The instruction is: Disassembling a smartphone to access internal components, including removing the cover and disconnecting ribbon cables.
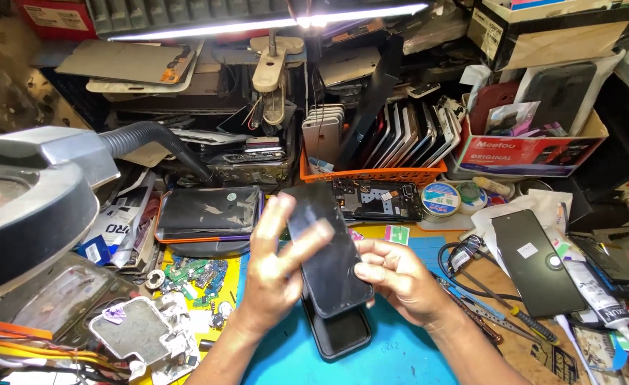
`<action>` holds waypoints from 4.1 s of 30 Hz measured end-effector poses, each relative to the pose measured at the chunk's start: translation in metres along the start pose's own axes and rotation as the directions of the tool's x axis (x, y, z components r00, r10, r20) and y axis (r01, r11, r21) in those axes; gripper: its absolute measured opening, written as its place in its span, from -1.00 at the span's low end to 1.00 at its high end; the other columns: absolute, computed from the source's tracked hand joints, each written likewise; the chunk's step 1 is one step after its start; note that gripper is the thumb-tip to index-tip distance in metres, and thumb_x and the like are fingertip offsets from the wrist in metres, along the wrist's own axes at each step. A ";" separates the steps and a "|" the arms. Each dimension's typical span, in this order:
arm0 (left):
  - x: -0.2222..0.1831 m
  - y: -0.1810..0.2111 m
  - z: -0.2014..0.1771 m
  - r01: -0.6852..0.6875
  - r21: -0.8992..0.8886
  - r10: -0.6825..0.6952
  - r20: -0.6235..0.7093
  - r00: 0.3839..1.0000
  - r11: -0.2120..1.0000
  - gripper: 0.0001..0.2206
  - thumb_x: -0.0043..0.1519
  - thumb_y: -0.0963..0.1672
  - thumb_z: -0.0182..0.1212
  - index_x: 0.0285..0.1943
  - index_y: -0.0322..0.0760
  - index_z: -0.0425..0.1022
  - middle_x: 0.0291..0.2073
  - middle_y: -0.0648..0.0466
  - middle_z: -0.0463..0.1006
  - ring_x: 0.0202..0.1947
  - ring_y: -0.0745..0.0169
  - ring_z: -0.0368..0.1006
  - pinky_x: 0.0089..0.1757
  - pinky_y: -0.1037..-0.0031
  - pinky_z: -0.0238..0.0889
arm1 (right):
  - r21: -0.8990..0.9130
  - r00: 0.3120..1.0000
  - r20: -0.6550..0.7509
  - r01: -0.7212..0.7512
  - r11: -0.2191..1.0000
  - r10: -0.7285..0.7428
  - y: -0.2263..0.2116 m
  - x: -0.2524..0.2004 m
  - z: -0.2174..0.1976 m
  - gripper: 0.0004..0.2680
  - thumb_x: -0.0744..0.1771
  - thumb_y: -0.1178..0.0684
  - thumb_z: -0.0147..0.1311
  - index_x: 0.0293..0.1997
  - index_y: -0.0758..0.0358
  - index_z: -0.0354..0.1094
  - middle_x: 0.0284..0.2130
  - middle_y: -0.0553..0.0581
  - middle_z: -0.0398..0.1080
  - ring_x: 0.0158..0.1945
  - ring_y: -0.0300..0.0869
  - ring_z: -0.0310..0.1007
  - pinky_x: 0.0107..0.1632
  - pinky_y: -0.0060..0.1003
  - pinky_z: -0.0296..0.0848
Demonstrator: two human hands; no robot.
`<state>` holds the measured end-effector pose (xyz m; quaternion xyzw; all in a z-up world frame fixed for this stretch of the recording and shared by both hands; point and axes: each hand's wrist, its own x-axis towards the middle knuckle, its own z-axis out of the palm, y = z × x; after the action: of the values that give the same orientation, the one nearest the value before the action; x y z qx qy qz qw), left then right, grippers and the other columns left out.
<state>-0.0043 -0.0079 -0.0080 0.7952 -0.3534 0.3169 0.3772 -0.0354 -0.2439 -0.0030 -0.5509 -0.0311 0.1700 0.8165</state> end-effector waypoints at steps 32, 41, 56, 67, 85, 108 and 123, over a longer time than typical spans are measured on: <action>0.002 0.015 0.024 0.611 -0.790 -0.753 0.429 0.498 -0.046 -0.76 0.27 -0.14 0.21 0.07 -0.38 0.52 -0.05 -0.07 0.65 -0.07 0.19 0.56 -0.02 0.37 0.47 | -0.509 0.941 -0.220 0.112 0.853 -0.256 0.032 0.006 0.005 -0.87 0.26 0.26 0.25 -0.15 0.29 0.56 -0.38 0.05 0.53 -0.34 -0.33 0.48 -0.25 -0.51 0.54; 0.002 0.012 0.022 0.578 -0.789 -0.730 0.519 0.446 -0.208 -0.75 0.27 -0.14 0.21 0.05 -0.44 0.50 -0.16 -0.14 0.65 -0.23 0.08 0.61 -0.20 0.30 0.55 | -0.507 0.961 -0.181 0.094 0.857 -0.212 0.030 0.008 -0.005 -0.82 0.22 0.33 0.18 -0.17 0.30 0.60 -0.41 0.01 0.55 -0.41 -0.40 0.41 -0.27 -0.53 0.48; 0.002 0.001 0.021 0.553 -0.799 -0.745 0.515 0.425 -0.237 -0.79 0.26 -0.14 0.26 -0.02 -0.39 0.52 -0.24 -0.09 0.65 -0.29 0.09 0.62 -0.23 0.28 0.57 | -0.450 0.981 -0.131 0.068 0.891 -0.141 0.020 0.010 -0.001 -0.85 0.29 0.17 0.25 -0.11 0.36 0.64 -0.37 0.13 0.60 -0.42 -0.24 0.51 -0.27 -0.37 0.59; 0.000 -0.003 0.022 0.551 -0.787 -0.752 0.535 0.384 -0.279 -0.76 0.27 -0.13 0.24 0.02 -0.44 0.49 -0.26 -0.17 0.66 -0.33 0.03 0.62 -0.25 0.20 0.57 | -0.397 0.979 -0.188 -0.003 0.918 -0.078 0.022 0.011 0.006 -0.86 0.26 0.20 0.31 -0.13 0.35 0.60 -0.43 0.12 0.59 -0.38 -0.24 0.56 -0.23 -0.37 0.59; 0.010 -0.016 0.005 0.447 -0.856 -0.835 0.430 0.344 -0.258 -0.87 0.28 -0.20 0.24 -0.09 -0.44 0.55 -0.27 -0.38 0.66 -0.31 -0.24 0.65 -0.25 -0.01 0.57 | -0.449 0.982 -0.159 0.022 0.893 -0.104 0.039 0.019 -0.010 -0.84 0.23 0.27 0.33 -0.14 0.43 0.63 -0.51 0.22 0.56 -0.48 -0.26 0.50 -0.40 -0.38 0.59; 0.012 -0.012 0.003 0.464 -0.876 -0.863 0.335 0.378 -0.136 -0.81 0.24 -0.16 0.26 -0.03 -0.41 0.54 -0.25 -0.14 0.67 -0.32 0.08 0.61 -0.26 0.28 0.56 | -0.863 0.848 0.342 0.454 0.222 -0.406 -0.008 -0.032 0.034 -0.81 0.37 0.06 0.11 0.00 0.33 0.50 -0.15 0.17 0.51 -0.11 -0.05 0.56 -0.01 -0.23 0.48; -0.002 -0.008 0.009 0.519 -0.855 -0.793 0.304 0.528 0.018 -0.70 0.37 -0.12 0.14 0.26 -0.30 0.44 0.02 -0.05 0.59 -0.03 0.02 0.60 0.13 0.06 0.56 | -0.552 0.286 -0.833 -0.360 0.752 -0.474 0.256 -0.283 -0.106 -0.88 0.27 0.04 0.13 -0.50 0.11 0.48 -0.69 -0.06 0.42 -0.55 -0.29 0.34 -0.35 -0.33 0.32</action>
<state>0.0033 -0.0108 -0.0175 0.4845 0.0086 -0.0341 0.8741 -0.3381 -0.3402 -0.2384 -0.7832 0.3830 -0.2488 0.4218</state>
